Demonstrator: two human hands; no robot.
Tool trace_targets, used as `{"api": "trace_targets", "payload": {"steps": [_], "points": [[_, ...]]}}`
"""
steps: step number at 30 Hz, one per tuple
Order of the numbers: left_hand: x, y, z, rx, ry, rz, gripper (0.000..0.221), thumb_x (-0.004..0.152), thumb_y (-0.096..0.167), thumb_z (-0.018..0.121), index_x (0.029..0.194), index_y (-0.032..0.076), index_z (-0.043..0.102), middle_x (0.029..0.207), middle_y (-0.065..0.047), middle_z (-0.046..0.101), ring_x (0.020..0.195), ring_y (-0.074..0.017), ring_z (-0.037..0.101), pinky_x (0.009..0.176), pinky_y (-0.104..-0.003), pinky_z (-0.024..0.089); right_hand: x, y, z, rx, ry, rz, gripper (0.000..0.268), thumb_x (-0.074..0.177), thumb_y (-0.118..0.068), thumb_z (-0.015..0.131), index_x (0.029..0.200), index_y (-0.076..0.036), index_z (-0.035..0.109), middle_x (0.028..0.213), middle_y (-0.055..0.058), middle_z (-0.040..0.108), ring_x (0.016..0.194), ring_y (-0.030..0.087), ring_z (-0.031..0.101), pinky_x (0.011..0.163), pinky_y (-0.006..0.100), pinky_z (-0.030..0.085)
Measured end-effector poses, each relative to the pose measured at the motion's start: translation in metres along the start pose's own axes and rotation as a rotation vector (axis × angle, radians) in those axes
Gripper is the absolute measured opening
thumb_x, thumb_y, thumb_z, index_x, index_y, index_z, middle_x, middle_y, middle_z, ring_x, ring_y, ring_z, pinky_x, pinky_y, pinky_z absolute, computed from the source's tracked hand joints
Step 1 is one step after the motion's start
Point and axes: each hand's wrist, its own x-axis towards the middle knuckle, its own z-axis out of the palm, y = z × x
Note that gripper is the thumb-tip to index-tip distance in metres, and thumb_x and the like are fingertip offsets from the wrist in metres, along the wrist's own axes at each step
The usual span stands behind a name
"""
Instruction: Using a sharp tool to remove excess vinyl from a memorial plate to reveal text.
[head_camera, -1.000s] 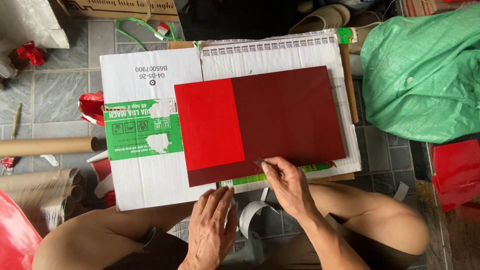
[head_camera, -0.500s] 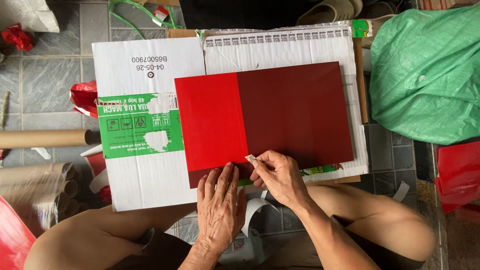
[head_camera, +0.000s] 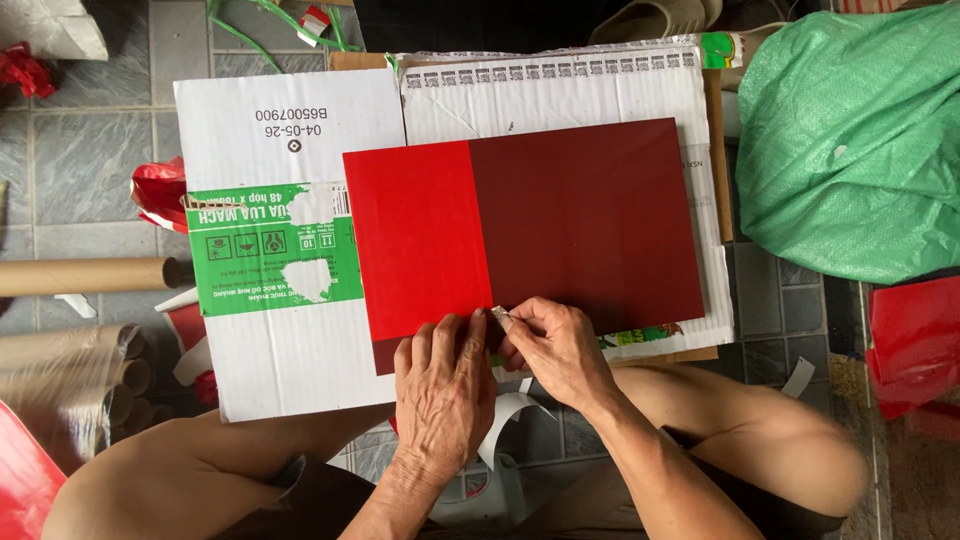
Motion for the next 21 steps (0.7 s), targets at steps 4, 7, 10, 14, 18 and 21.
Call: {"api": "trace_targets", "payload": {"steps": [4, 7, 10, 14, 18, 21], "points": [[0.008, -0.001, -0.004, 0.002, -0.030, 0.006, 0.063, 0.078, 0.018, 0.071, 0.139, 0.006, 0.057, 0.127, -0.017, 0.055, 0.117, -0.0346, 0.052, 0.102, -0.051, 0.039, 0.003, 0.007, -0.002, 0.022, -0.005, -0.105, 0.020, 0.098, -0.018, 0.064, 0.095, 0.000, 0.072, 0.071, 0.008, 0.077, 0.059, 0.013, 0.073, 0.050, 0.026, 0.060], [0.010, -0.002, -0.004, 0.012, -0.060, 0.021, 0.063, 0.077, 0.018, 0.072, 0.138, 0.007, 0.058, 0.126, -0.016, 0.055, 0.115, -0.0331, 0.053, 0.099, -0.049, 0.041, 0.002, 0.003, -0.004, 0.059, 0.003, -0.065, 0.020, 0.098, -0.019, 0.064, 0.095, 0.000, 0.072, 0.071, 0.008, 0.076, 0.059, 0.013, 0.073, 0.050, 0.026, 0.061], [0.010, -0.005, -0.004, 0.037, -0.077, 0.043, 0.064, 0.076, 0.017, 0.073, 0.138, 0.007, 0.059, 0.126, -0.015, 0.055, 0.113, -0.0324, 0.054, 0.096, -0.048, 0.042, 0.002, 0.001, -0.006, 0.133, 0.012, 0.006, 0.020, 0.098, -0.019, 0.064, 0.097, 0.000, 0.071, 0.072, 0.009, 0.076, 0.057, 0.014, 0.074, 0.049, 0.027, 0.060], [0.010, -0.008, -0.007, 0.040, -0.108, 0.074, 0.063, 0.077, 0.016, 0.072, 0.138, 0.008, 0.060, 0.128, -0.016, 0.055, 0.111, -0.0315, 0.054, 0.094, -0.047, 0.043, 0.000, -0.015, -0.010, 0.103, 0.085, 0.005, 0.023, 0.099, -0.023, 0.063, 0.100, -0.001, 0.071, 0.073, 0.009, 0.077, 0.055, 0.015, 0.072, 0.047, 0.027, 0.058], [0.003, -0.006, -0.009, 0.023, -0.072, 0.099, 0.057, 0.077, 0.016, 0.072, 0.132, 0.009, 0.063, 0.128, -0.017, 0.055, 0.113, -0.0338, 0.054, 0.095, -0.049, 0.042, 0.000, -0.016, -0.009, -0.011, 0.053, -0.061, 0.022, 0.098, -0.023, 0.062, 0.099, -0.003, 0.071, 0.074, 0.008, 0.077, 0.057, 0.013, 0.073, 0.047, 0.026, 0.059], [-0.010, -0.012, -0.001, -0.032, -0.001, 0.088, 0.047, 0.080, 0.015, 0.069, 0.126, 0.007, 0.064, 0.131, -0.018, 0.057, 0.119, -0.0362, 0.053, 0.100, -0.051, 0.042, -0.002, -0.015, -0.004, -0.020, 0.019, -0.023, 0.022, 0.098, -0.023, 0.064, 0.098, -0.002, 0.071, 0.072, 0.009, 0.077, 0.057, 0.014, 0.074, 0.048, 0.027, 0.059]]}}
